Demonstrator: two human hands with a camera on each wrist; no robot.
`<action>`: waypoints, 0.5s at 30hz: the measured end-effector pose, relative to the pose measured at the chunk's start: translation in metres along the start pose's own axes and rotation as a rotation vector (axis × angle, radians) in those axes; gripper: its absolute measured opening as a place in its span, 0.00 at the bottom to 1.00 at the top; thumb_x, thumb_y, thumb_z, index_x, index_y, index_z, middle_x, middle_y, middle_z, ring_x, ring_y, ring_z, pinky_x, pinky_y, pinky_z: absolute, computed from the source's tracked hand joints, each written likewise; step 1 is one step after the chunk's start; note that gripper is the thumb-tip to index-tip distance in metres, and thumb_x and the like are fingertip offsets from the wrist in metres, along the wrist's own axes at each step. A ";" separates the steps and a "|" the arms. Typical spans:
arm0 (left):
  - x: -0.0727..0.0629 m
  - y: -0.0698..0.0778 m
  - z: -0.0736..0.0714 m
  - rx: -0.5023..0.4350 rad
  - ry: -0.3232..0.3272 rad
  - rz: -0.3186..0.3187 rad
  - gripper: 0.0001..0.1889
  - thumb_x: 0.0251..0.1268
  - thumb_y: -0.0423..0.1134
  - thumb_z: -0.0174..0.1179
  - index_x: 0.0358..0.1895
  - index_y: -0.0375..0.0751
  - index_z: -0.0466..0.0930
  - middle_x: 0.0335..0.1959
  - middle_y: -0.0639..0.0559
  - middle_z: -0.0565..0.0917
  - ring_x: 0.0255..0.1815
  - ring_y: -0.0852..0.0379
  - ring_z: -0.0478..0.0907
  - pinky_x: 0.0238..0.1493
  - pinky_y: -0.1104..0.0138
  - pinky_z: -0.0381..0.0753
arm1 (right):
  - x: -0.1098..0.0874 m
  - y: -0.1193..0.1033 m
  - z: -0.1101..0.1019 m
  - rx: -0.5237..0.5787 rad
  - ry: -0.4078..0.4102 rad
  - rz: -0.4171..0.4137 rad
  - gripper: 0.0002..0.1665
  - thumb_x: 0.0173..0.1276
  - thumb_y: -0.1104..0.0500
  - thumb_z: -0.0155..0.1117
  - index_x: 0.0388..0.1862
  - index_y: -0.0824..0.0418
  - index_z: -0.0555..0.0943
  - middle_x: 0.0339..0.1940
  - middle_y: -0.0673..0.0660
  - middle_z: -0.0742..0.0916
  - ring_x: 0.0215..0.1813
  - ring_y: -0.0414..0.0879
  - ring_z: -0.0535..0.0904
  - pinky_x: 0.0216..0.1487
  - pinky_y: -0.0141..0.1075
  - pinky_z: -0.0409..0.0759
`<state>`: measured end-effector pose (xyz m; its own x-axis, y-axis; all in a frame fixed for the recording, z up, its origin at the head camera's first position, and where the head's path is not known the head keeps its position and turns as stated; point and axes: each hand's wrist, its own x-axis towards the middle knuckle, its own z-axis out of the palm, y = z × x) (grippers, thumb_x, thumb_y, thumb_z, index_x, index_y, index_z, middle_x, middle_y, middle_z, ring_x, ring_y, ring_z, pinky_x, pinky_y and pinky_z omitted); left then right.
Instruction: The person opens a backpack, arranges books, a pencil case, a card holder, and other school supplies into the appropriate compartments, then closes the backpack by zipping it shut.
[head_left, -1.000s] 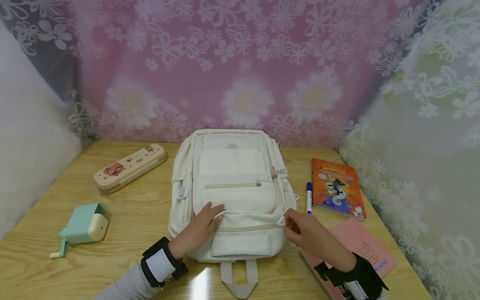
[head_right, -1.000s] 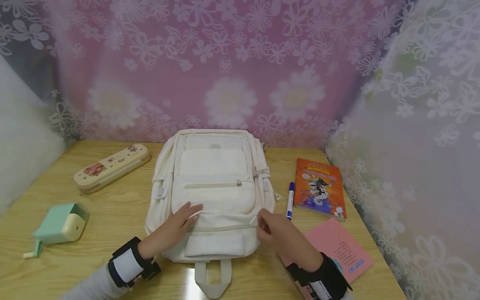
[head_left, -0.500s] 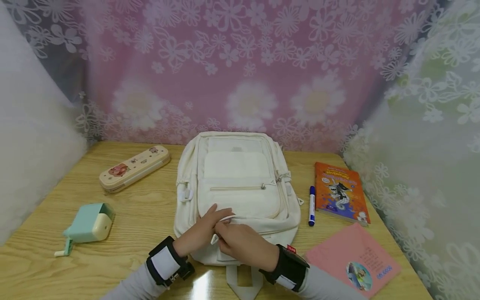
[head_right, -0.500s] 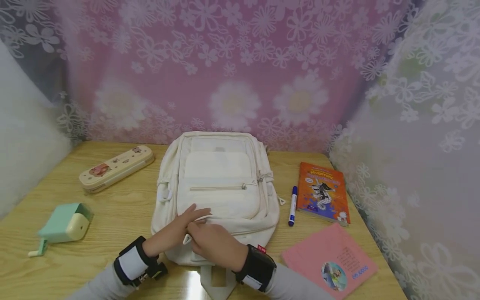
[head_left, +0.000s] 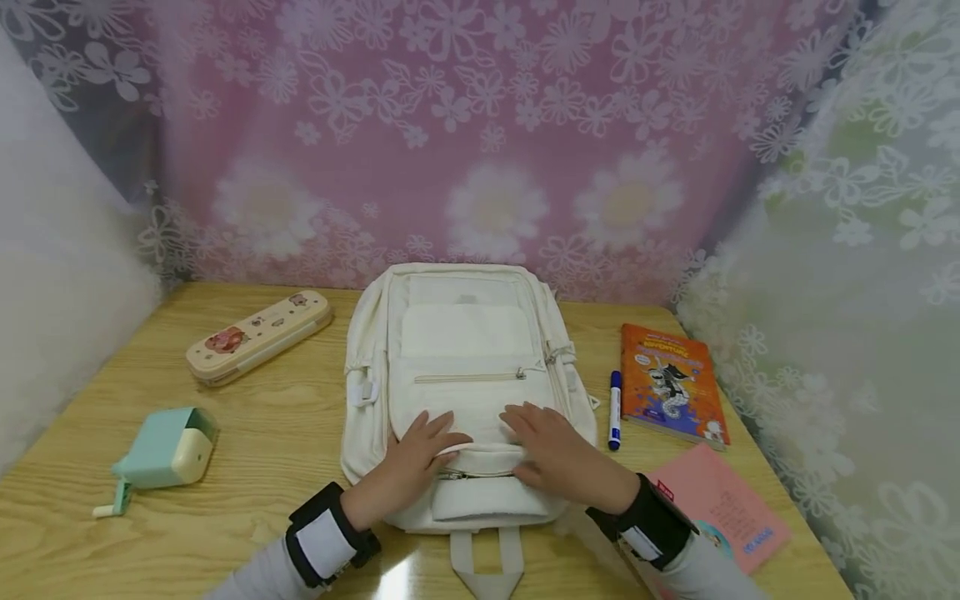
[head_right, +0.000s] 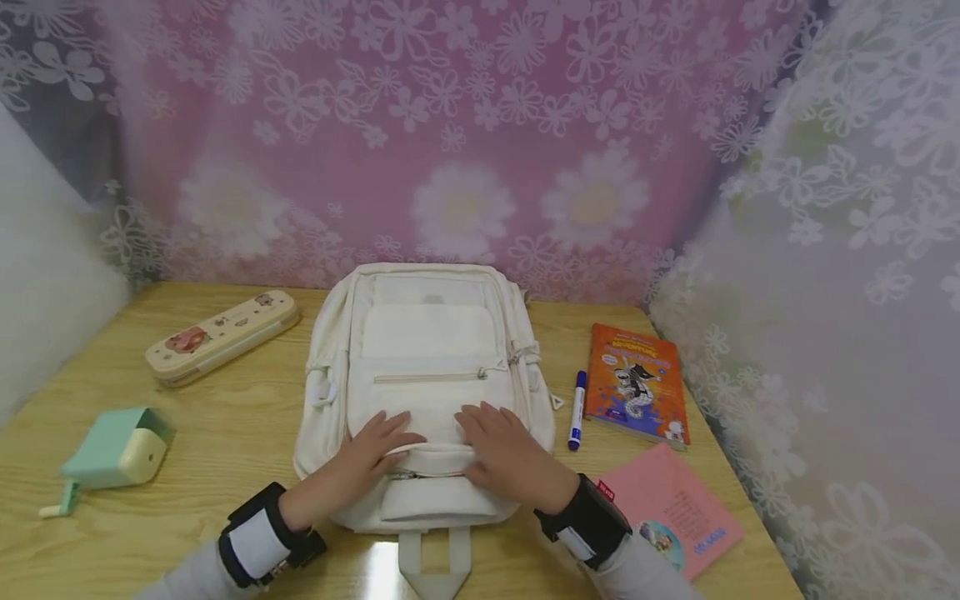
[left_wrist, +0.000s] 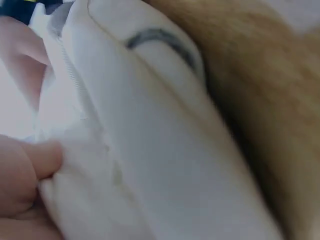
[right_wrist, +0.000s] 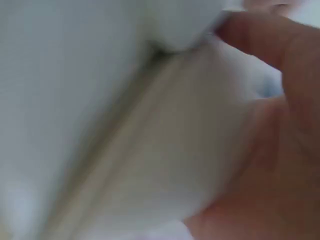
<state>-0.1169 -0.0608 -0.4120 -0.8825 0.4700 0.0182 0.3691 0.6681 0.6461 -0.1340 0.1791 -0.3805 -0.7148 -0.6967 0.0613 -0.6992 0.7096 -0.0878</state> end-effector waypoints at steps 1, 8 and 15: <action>-0.002 0.002 0.001 0.035 0.003 -0.006 0.17 0.71 0.42 0.49 0.60 0.50 0.73 0.71 0.38 0.61 0.71 0.29 0.49 0.58 0.26 0.42 | -0.001 0.005 0.003 0.019 -0.032 0.011 0.35 0.64 0.52 0.64 0.66 0.64 0.65 0.66 0.62 0.72 0.68 0.60 0.66 0.64 0.56 0.64; -0.018 0.010 0.015 0.346 0.127 0.219 0.31 0.59 0.51 0.61 0.64 0.48 0.66 0.69 0.38 0.62 0.70 0.37 0.58 0.62 0.38 0.60 | -0.001 0.018 0.011 0.113 -0.064 -0.013 0.25 0.67 0.59 0.58 0.63 0.61 0.70 0.66 0.64 0.73 0.68 0.63 0.66 0.61 0.64 0.64; -0.025 0.003 0.013 0.671 0.318 0.466 0.15 0.54 0.48 0.66 0.41 0.51 0.72 0.58 0.45 0.70 0.58 0.52 0.71 0.58 0.58 0.74 | 0.000 0.014 0.009 0.181 -0.106 0.028 0.25 0.69 0.61 0.56 0.65 0.62 0.69 0.68 0.64 0.71 0.70 0.62 0.63 0.63 0.65 0.58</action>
<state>-0.0898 -0.0634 -0.4201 -0.6017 0.6635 0.4447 0.7177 0.6935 -0.0637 -0.1435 0.1886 -0.3907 -0.7213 -0.6910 -0.0481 -0.6576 0.7049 -0.2658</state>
